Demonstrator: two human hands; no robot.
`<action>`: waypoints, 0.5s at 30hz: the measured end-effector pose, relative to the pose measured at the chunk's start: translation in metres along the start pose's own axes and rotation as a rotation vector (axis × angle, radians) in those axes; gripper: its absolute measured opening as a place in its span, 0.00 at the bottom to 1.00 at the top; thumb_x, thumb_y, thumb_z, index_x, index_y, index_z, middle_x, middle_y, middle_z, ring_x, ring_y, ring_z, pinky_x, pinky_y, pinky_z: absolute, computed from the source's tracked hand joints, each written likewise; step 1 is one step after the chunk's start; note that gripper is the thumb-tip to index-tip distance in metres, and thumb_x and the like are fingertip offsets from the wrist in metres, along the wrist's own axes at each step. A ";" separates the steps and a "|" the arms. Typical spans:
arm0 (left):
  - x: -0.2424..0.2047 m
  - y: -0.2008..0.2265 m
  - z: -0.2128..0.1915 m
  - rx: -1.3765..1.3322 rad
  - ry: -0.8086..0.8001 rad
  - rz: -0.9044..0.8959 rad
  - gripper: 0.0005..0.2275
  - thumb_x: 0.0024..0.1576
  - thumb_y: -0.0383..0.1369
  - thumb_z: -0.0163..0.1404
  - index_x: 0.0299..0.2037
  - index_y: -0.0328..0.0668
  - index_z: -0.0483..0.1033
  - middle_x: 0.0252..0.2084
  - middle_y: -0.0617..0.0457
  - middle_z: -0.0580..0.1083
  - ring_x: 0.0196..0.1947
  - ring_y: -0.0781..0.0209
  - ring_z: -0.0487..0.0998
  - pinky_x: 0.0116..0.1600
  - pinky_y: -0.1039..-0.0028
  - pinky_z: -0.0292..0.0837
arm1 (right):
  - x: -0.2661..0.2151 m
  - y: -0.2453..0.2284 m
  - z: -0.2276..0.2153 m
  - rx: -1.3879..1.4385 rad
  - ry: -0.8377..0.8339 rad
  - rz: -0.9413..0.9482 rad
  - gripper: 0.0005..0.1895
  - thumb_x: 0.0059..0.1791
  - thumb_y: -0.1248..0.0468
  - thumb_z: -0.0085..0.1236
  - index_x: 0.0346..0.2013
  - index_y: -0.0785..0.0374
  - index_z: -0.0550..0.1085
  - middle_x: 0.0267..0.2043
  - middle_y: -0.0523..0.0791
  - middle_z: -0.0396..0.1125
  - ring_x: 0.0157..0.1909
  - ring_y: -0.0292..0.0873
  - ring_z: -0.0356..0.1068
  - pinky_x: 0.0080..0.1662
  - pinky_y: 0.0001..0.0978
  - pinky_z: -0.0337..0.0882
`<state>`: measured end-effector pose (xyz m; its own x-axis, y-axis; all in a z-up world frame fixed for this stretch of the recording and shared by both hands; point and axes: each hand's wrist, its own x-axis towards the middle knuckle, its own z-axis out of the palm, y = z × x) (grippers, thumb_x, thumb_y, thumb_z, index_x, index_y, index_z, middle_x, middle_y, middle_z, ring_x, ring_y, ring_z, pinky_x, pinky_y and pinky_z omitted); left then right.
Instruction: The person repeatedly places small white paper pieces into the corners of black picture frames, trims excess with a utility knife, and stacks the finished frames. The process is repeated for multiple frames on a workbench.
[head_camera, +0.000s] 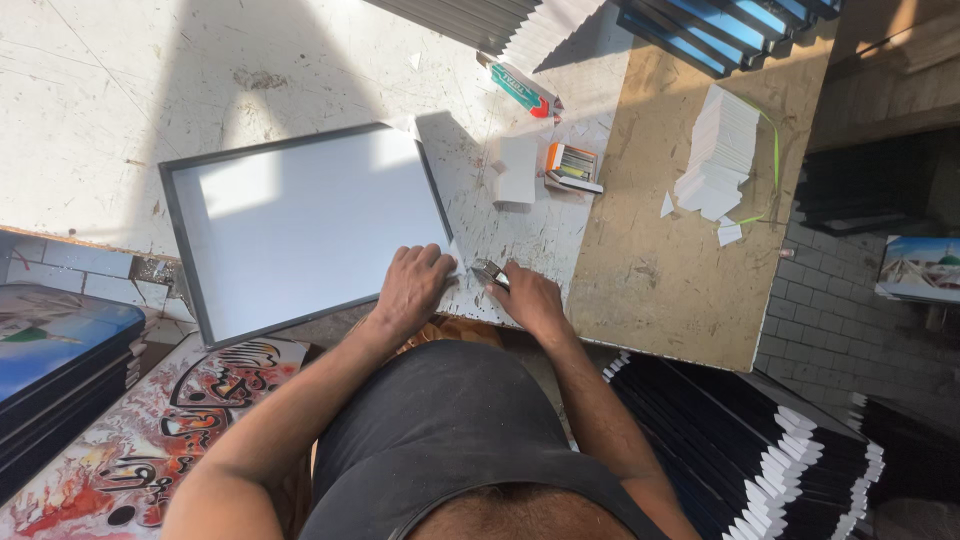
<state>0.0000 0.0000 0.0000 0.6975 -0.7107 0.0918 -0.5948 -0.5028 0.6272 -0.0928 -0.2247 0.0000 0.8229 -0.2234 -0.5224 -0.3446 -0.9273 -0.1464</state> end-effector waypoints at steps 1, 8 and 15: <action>0.003 -0.011 0.011 0.073 0.001 0.009 0.05 0.59 0.32 0.56 0.40 0.42 0.75 0.35 0.51 0.71 0.35 0.56 0.73 0.48 0.63 0.68 | 0.000 0.000 -0.004 -0.001 -0.011 -0.021 0.29 0.50 0.40 0.56 0.47 0.63 0.75 0.35 0.53 0.76 0.39 0.55 0.78 0.44 0.53 0.76; 0.001 -0.045 0.039 0.161 -0.026 0.043 0.07 0.61 0.35 0.54 0.44 0.43 0.77 0.39 0.51 0.73 0.42 0.57 0.74 0.56 0.62 0.68 | -0.001 -0.011 -0.017 -0.094 -0.094 -0.027 0.30 0.51 0.38 0.52 0.37 0.65 0.77 0.29 0.54 0.75 0.35 0.54 0.77 0.39 0.51 0.75; 0.018 -0.059 0.017 0.075 -0.201 0.100 0.13 0.59 0.49 0.52 0.36 0.49 0.76 0.69 0.64 0.68 0.76 0.61 0.52 0.73 0.52 0.50 | 0.003 -0.017 -0.007 -0.012 0.021 -0.119 0.29 0.52 0.41 0.53 0.33 0.66 0.78 0.24 0.51 0.72 0.30 0.53 0.75 0.36 0.50 0.75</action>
<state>0.0413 0.0083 -0.0483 0.5444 -0.8388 -0.0098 -0.6904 -0.4546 0.5627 -0.0812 -0.2121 0.0065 0.8670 -0.1180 -0.4842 -0.2391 -0.9509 -0.1964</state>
